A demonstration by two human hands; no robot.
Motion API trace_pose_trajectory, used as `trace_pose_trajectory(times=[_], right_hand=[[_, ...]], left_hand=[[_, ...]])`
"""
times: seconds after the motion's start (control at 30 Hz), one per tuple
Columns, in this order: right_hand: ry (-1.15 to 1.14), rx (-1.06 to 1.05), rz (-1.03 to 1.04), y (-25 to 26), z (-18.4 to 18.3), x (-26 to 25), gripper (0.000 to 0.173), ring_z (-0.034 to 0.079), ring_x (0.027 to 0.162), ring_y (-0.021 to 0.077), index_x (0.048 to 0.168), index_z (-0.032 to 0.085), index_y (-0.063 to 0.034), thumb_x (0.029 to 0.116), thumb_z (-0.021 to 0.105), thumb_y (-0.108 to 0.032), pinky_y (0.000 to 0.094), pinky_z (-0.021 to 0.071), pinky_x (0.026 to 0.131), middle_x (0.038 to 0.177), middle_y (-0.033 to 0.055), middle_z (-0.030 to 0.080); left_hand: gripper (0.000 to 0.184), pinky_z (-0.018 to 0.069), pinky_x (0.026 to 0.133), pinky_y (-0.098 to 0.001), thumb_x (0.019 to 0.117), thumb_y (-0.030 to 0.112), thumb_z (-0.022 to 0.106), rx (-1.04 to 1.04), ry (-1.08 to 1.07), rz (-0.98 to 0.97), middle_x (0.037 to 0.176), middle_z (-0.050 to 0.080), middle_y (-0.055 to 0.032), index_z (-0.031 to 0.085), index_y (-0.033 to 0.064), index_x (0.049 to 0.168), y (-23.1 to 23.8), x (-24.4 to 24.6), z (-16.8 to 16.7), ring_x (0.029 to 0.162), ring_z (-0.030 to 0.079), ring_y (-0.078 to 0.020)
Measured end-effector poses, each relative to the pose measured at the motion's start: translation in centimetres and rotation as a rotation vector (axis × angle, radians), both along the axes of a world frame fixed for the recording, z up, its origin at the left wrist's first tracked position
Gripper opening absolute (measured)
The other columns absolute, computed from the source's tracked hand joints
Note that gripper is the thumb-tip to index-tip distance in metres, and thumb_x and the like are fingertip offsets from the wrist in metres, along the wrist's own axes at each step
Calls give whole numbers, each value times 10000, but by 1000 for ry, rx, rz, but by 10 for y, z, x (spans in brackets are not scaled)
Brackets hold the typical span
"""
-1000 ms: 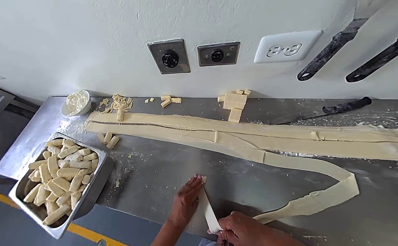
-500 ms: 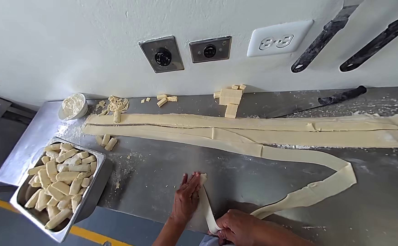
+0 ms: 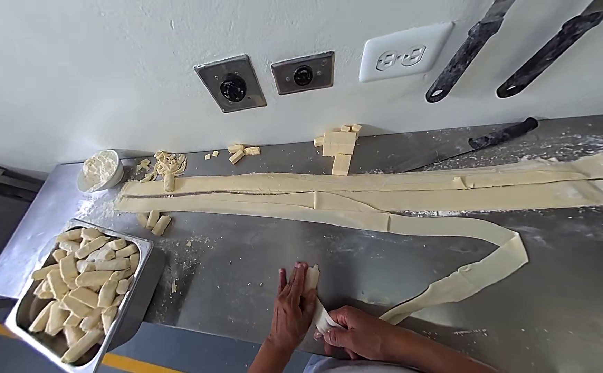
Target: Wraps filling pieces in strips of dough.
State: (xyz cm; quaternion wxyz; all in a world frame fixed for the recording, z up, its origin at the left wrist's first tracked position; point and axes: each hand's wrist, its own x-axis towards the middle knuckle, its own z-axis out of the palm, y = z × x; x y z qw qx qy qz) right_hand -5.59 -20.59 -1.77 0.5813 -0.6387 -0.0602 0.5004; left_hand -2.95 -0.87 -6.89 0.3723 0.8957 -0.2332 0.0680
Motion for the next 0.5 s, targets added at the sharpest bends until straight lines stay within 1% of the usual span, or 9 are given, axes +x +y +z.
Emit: trace_pose_trajectory(times=[0.07, 0.1, 0.17, 0.23, 0.33, 0.37, 0.43, 0.47, 0.5], right_hand=[[-15, -47, -65, -1, -3, -1, 370, 451, 536, 12, 1044, 677, -44, 1090, 487, -359, 218, 377, 520, 795, -23, 656], [-4, -75, -100, -1, -3, 0, 402, 435, 514, 10, 1049, 691, -48, 1100, 459, -373, 218, 355, 509, 748, -37, 652], [43, -107, -156, -1, -3, 4, 416, 422, 470, 7, 1105, 695, -60, 1116, 415, -368, 210, 338, 477, 698, -45, 650], [121, -73, -191, -3, -4, 6, 397, 470, 446, 10, 1149, 672, -67, 1122, 404, -359, 191, 386, 449, 702, -40, 672], [218, 7, -208, -6, -4, 7, 375, 587, 489, 40, 1171, 642, -71, 1126, 387, -342, 199, 484, 476, 712, -28, 695], [238, 23, -213, -6, -3, 7, 373, 608, 504, 50, 1173, 636, -72, 1128, 380, -339, 204, 500, 486, 715, -22, 697], [261, 31, -230, -7, -2, 9, 356, 638, 527, 68, 1166, 617, -74, 1132, 369, -326, 212, 521, 497, 734, -8, 707], [267, 29, -238, -8, -3, 11, 348, 646, 534, 74, 1164, 605, -74, 1134, 362, -321, 215, 525, 503, 748, 0, 713], [273, 19, -245, -8, -4, 12, 344, 651, 537, 75, 1166, 598, -74, 1135, 359, -318, 215, 527, 505, 759, 4, 718]], left_hand=[[379, 532, 1022, -514, 883, 67, 648, -60, 23, 5, 1186, 726, -213, 682, -120, 1211, -9, -1, 2, 1113, 710, -378], [335, 551, 993, -508, 886, 31, 635, -69, -7, 26, 1162, 730, -226, 699, -119, 1179, -12, 1, 2, 1092, 714, -398], [284, 538, 1005, -524, 925, 0, 581, -37, -97, 40, 1159, 725, -245, 714, -117, 1147, -13, 7, 0, 1101, 704, -425], [302, 517, 1037, -515, 950, 6, 544, -5, -99, -31, 1198, 714, -240, 701, -113, 1178, -11, 5, 1, 1141, 688, -418], [313, 553, 999, -469, 939, -1, 558, -35, -3, -29, 1186, 722, -225, 687, -124, 1197, -2, 6, 5, 1105, 714, -372], [348, 542, 1013, -486, 932, 41, 599, -31, 10, 1, 1198, 716, -229, 665, -137, 1223, -1, 9, 5, 1114, 711, -370], [470, 454, 1084, -589, 900, 131, 652, 9, 21, -15, 1281, 669, -259, 624, -148, 1277, -3, 9, 1, 1212, 647, -422], [451, 434, 1089, -617, 885, 134, 656, 21, 17, -38, 1286, 669, -256, 653, -127, 1253, -6, 9, -1, 1233, 630, -435], [399, 441, 1088, -605, 879, 104, 654, 16, 23, -52, 1273, 679, -246, 686, -103, 1219, -7, 9, -1, 1230, 633, -429]])
